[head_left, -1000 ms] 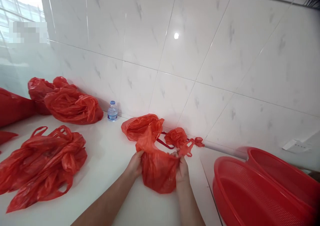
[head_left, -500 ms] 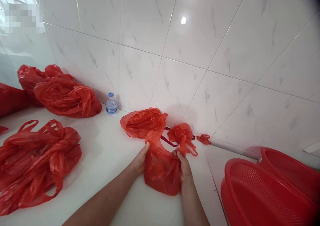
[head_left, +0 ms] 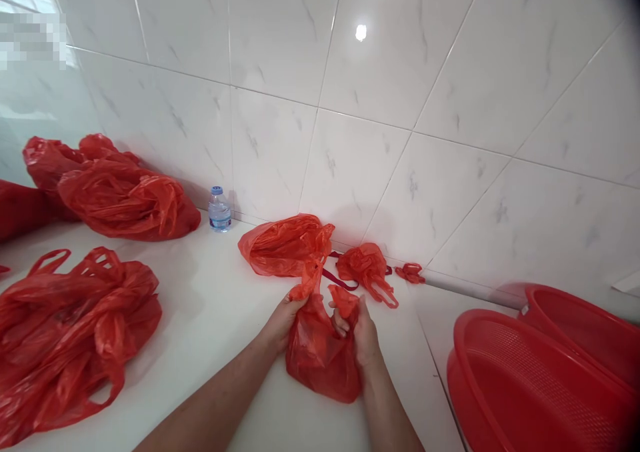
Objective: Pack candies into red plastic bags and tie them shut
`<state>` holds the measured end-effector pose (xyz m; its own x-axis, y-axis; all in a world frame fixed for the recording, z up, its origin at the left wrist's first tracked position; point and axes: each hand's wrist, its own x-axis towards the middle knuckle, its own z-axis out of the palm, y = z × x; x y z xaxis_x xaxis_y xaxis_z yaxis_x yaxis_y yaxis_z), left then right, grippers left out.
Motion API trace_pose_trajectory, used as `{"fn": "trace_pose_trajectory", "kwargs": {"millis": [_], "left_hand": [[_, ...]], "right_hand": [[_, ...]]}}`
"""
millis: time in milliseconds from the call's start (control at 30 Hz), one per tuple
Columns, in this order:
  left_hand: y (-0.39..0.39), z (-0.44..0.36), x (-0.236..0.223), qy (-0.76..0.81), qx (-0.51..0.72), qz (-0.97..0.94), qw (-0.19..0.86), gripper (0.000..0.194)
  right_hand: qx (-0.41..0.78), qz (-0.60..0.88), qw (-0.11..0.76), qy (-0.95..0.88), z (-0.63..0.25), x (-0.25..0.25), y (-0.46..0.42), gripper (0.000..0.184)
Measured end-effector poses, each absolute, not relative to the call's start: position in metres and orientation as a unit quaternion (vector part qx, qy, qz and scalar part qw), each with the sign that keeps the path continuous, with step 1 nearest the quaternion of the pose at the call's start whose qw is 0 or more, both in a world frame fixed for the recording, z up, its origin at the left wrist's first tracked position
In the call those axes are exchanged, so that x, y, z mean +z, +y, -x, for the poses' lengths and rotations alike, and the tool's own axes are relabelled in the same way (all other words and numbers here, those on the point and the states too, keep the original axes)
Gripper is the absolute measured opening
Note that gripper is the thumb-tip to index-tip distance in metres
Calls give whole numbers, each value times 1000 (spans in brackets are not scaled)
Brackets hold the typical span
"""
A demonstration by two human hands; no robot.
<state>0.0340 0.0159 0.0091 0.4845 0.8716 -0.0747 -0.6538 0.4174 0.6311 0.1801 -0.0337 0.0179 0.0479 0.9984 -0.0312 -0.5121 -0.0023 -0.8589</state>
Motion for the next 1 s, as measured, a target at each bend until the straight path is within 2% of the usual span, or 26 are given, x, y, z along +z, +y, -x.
{"fn": "trace_pose_trajectory", "kwargs": {"millis": [133,233,333,500,600,667,767,833,933,1000], "left_hand": [[12,-34,12,221,445,-308,812,15],[9,-33,15,250,419,-331,808,13],[5,-33,19,233,388,-369,811,12],[1,-41,20,190,338,-433,814,15],[-3,-44,20,155,358,-469,793,16],[-6,-44,21,155,377,-503,762,22],[-9,-43,19,187,382,-547,721,48],[-9,-42,17,203,387,-553,710,56],[-6,-42,14,247,412,-541,691,40],[-4,-42,14,278,419,-529,684,37]], "right_hand": [[576,415,598,-371,-180,16,-34,40],[589,394,556,-434,-180,17,-36,50],[607,373,517,-474,-178,19,-39,45],[583,398,545,-454,-177,15,-38,31],[556,428,564,-435,-180,10,-33,37],[546,442,573,-423,-182,8,-30,37],[528,459,582,-414,-182,7,-27,30],[514,469,586,-416,-179,8,-28,24],[503,474,584,-426,-176,8,-30,22],[515,462,581,-429,-176,8,-31,24]]}}
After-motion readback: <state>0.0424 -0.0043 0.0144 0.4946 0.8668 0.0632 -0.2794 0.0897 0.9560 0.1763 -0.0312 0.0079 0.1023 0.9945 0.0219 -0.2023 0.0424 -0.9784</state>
